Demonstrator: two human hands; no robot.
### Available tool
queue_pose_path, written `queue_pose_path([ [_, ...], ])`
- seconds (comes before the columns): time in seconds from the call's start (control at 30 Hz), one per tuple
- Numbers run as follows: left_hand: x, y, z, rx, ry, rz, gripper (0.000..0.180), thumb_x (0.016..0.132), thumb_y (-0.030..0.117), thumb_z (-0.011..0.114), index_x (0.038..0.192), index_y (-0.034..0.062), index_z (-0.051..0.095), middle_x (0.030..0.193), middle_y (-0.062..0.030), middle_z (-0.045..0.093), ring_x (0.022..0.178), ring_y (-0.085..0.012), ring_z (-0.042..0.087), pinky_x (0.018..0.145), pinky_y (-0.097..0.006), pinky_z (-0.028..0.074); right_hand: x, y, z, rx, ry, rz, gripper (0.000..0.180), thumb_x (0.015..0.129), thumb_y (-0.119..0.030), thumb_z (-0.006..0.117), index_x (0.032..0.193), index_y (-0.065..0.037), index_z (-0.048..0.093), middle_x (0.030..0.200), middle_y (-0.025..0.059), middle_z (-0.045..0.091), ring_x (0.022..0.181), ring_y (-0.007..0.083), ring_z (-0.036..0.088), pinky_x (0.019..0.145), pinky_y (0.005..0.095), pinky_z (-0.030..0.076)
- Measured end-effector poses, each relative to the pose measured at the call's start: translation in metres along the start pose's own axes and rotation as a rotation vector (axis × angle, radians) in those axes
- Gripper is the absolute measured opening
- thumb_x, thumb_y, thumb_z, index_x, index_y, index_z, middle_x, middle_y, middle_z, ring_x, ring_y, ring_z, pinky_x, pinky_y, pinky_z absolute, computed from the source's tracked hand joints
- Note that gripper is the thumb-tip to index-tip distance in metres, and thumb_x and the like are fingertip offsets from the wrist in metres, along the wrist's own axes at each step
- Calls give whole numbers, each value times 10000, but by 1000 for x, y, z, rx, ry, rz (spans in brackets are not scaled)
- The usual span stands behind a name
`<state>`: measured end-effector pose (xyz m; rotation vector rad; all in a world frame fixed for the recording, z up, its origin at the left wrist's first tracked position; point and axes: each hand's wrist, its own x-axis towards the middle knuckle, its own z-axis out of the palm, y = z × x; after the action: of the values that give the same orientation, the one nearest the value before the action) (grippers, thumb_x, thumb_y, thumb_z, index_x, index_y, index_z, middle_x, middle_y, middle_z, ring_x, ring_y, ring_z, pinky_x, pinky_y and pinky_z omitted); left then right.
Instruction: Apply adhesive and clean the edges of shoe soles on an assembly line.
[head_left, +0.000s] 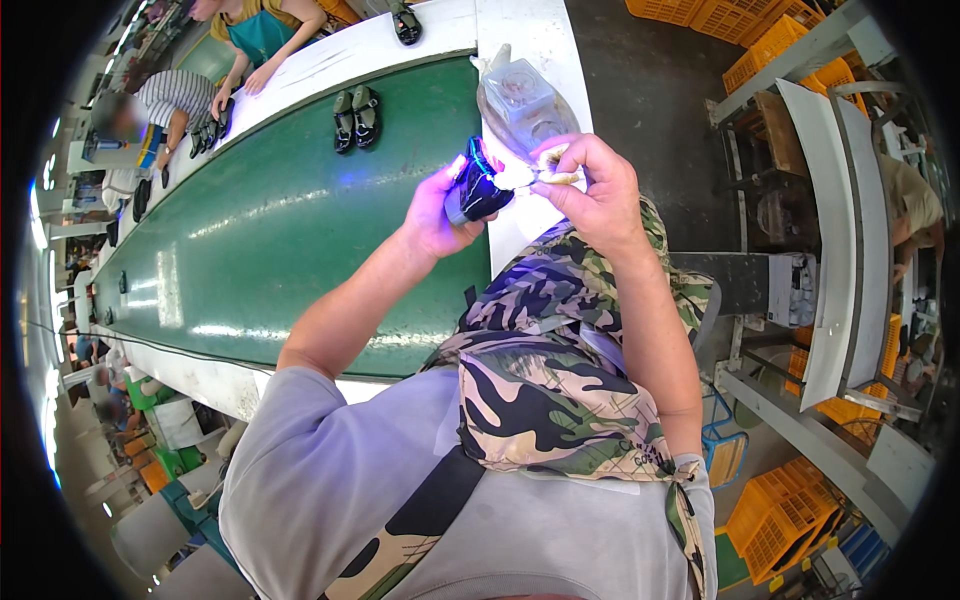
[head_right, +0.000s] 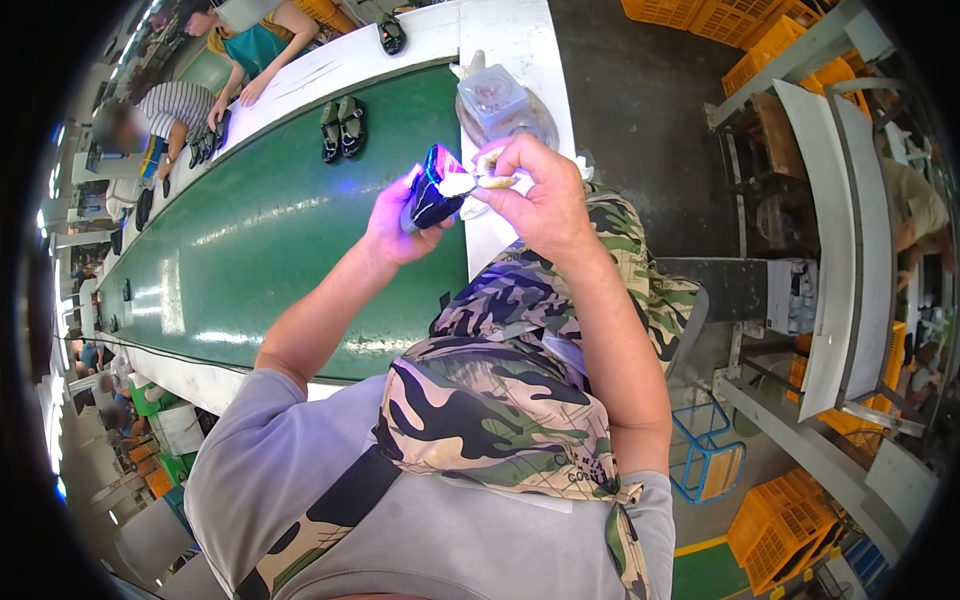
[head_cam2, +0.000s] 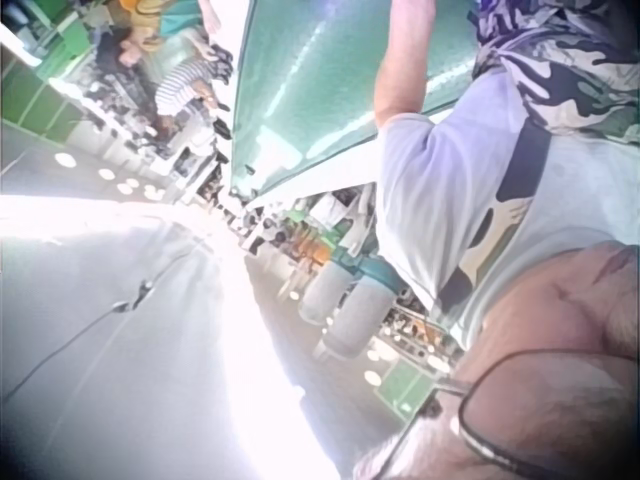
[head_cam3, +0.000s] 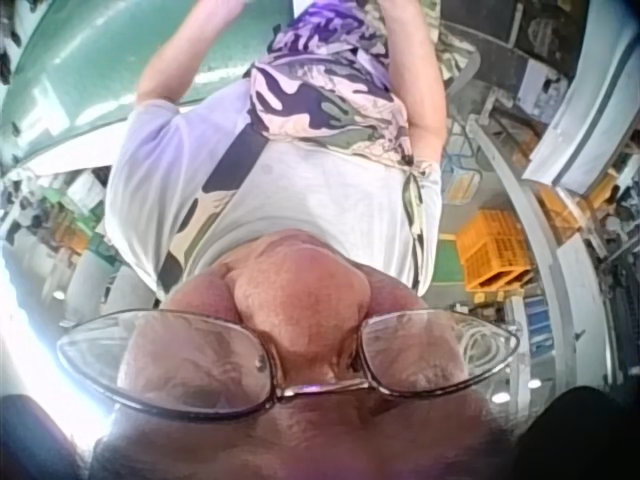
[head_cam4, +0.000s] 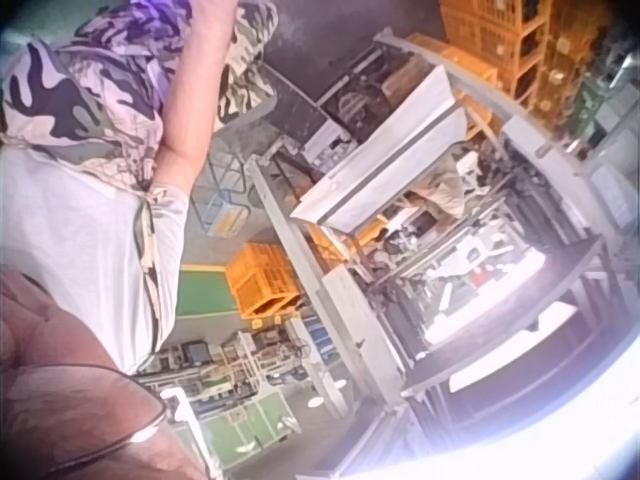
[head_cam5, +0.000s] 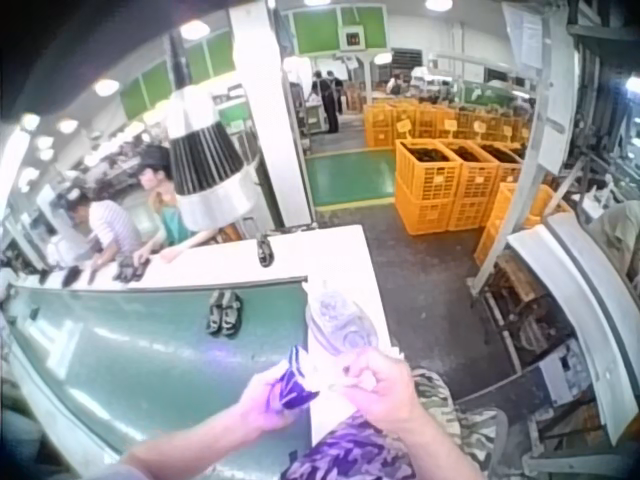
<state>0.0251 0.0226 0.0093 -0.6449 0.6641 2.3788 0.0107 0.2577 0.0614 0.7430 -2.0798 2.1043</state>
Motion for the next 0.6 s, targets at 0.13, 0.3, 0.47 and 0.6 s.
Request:
queue_pose_path([
  [0.13, 5, -7, -15, -40, -125, -45, 554, 976, 490, 497, 1261, 20, 568, 988, -195, 687, 694, -285, 679, 429, -245, 517, -2, -1, -2, -15, -25, -33, 277, 756, 62, 761, 828, -58, 523, 1059, 143, 683, 933, 160, 629, 806, 284, 497],
  [0.3, 7, -19, -17, -187, -172, -90, 561, 937, 503, 545, 1234, 28, 583, 998, -210, 673, 698, -275, 676, 446, -248, 503, -6, 5, -4, 6, -18, -46, 293, 749, 81, 756, 821, -59, 509, 1063, 157, 683, 946, 166, 635, 813, 286, 495],
  [0.47, 9, -32, -17, -282, -211, -58, 543, 882, 496, 609, 1197, 54, 613, 991, -218, 662, 714, -278, 674, 488, -267, 507, -7, 7, -5, 0, -7, -86, 300, 748, 90, 755, 822, -59, 506, 1069, 165, 679, 966, 171, 638, 825, 289, 495],
  [0.6, 12, -38, -15, -355, -268, -47, 578, 855, 500, 628, 1237, 67, 605, 1006, -210, 664, 731, -252, 648, 519, -274, 485, -7, 8, -6, 7, 0, -96, 299, 751, 85, 760, 824, -59, 508, 1072, 164, 679, 966, 171, 638, 828, 292, 496],
])
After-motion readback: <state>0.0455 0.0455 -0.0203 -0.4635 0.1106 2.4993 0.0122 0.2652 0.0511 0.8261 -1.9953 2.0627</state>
